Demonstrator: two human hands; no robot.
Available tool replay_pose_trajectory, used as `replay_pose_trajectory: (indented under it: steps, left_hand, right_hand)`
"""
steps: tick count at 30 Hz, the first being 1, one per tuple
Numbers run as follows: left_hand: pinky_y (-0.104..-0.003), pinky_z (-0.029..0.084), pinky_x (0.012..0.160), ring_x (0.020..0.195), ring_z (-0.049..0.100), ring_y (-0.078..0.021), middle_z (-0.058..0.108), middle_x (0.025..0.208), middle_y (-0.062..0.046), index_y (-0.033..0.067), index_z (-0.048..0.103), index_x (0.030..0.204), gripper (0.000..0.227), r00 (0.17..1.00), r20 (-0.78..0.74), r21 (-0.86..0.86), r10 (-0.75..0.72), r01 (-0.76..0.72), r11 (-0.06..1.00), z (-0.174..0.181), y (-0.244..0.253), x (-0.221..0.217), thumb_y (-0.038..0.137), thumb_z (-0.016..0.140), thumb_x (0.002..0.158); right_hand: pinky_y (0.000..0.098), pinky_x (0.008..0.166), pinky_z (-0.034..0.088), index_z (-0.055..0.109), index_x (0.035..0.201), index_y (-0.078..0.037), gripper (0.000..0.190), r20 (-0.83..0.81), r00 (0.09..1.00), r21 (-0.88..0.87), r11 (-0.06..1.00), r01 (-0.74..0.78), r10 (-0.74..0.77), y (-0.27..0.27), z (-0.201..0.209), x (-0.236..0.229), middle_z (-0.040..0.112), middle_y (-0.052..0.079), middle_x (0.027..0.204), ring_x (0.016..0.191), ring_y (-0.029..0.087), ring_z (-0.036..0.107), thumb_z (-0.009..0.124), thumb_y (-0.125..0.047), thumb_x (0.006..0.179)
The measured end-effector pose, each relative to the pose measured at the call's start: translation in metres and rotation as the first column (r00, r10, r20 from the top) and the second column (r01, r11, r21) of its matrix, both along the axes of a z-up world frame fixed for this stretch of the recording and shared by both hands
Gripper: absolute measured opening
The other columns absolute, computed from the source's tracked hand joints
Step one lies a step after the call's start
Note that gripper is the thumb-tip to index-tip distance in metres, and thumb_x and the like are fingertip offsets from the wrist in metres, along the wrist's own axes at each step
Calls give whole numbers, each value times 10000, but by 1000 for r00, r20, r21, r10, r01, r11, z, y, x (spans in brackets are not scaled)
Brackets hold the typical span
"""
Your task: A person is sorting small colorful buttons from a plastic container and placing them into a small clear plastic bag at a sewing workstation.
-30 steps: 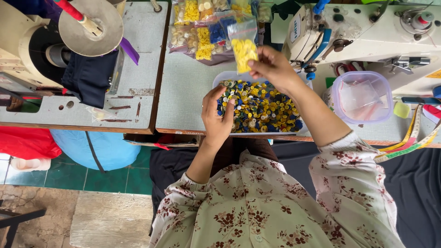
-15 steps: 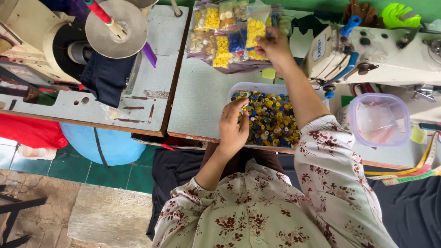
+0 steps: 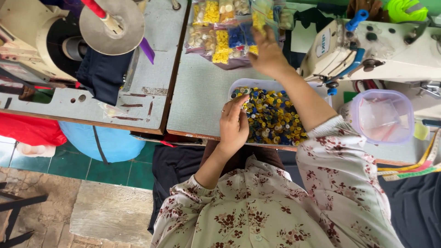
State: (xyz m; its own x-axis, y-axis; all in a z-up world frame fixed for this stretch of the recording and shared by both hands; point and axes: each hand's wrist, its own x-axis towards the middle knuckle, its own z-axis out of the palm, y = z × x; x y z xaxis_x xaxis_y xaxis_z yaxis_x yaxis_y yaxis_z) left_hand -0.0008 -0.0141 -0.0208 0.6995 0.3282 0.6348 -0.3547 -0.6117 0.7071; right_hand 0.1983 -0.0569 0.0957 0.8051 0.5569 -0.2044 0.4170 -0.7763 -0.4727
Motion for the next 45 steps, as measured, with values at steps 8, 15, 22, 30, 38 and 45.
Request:
replay_pose_trajectory:
  steps: [8, 15, 22, 30, 38, 45]
  left_hand:
    - [-468, 532, 981, 1169, 617, -348, 630, 1238, -121, 88, 606, 1373, 515, 996, 85, -100, 24, -15, 995, -1, -3, 4, -152, 494, 932]
    - [-438, 540, 966, 1129, 645, -312, 660, 1191, -93, 89, 659, 1296, 473, 996, 87, -67, 17, -11, 998, -9, -3, 7, -150, 523, 912]
    - [-417, 550, 999, 1151, 658, -284, 701, 1205, -89, 82, 629, 1259, 311, 1000, -12, 46, 15, -14, 999, -7, 0, 1, -50, 564, 986]
    - [-401, 573, 922, 1093, 680, -278, 718, 1156, -90, 74, 653, 1204, 270, 999, -22, 89, 32, -30, 996, -4, -1, 1, -36, 591, 965]
    - [-415, 560, 920, 1090, 671, -274, 715, 1153, -72, 93, 654, 1202, 248, 998, -40, 99, 43, -39, 994, -6, -1, 1, 11, 595, 976]
    - [-408, 558, 923, 1085, 676, -269, 721, 1142, -70, 92, 652, 1203, 245, 999, -25, 116, 35, -32, 993, -3, -1, 0, 18, 607, 974]
  right_hand:
    - [411, 710, 631, 704, 1203, -74, 255, 334, 801, -151, 868, -474, 496, -98, -10, -90, 701, 201, 1089, 943, 381, 729, 638, -159, 972]
    - [415, 634, 634, 702, 1194, 5, 236, 227, 926, 237, 906, -352, 300, -170, -25, -123, 732, 237, 1049, 879, 383, 751, 590, -61, 998]
    - [313, 719, 571, 738, 1134, 6, 172, 356, 924, 402, 915, -18, -138, -312, -58, -86, 743, 125, 1085, 775, 216, 698, 685, 74, 985]
    - [372, 796, 500, 602, 1473, -191, 523, 12, 995, -100, 990, 100, -99, -335, -14, -40, 757, 77, 847, 797, 230, 698, 674, -164, 955]
    - [378, 773, 479, 641, 1369, -247, 495, -140, 969, -339, 930, 144, -201, -300, 3, -23, 754, 89, 1011, 899, 267, 664, 686, -339, 884]
    - [392, 766, 504, 708, 1225, -169, 358, 1, 986, -234, 958, 164, -169, -317, -35, -13, 767, 69, 913, 860, 265, 686, 586, -137, 890]
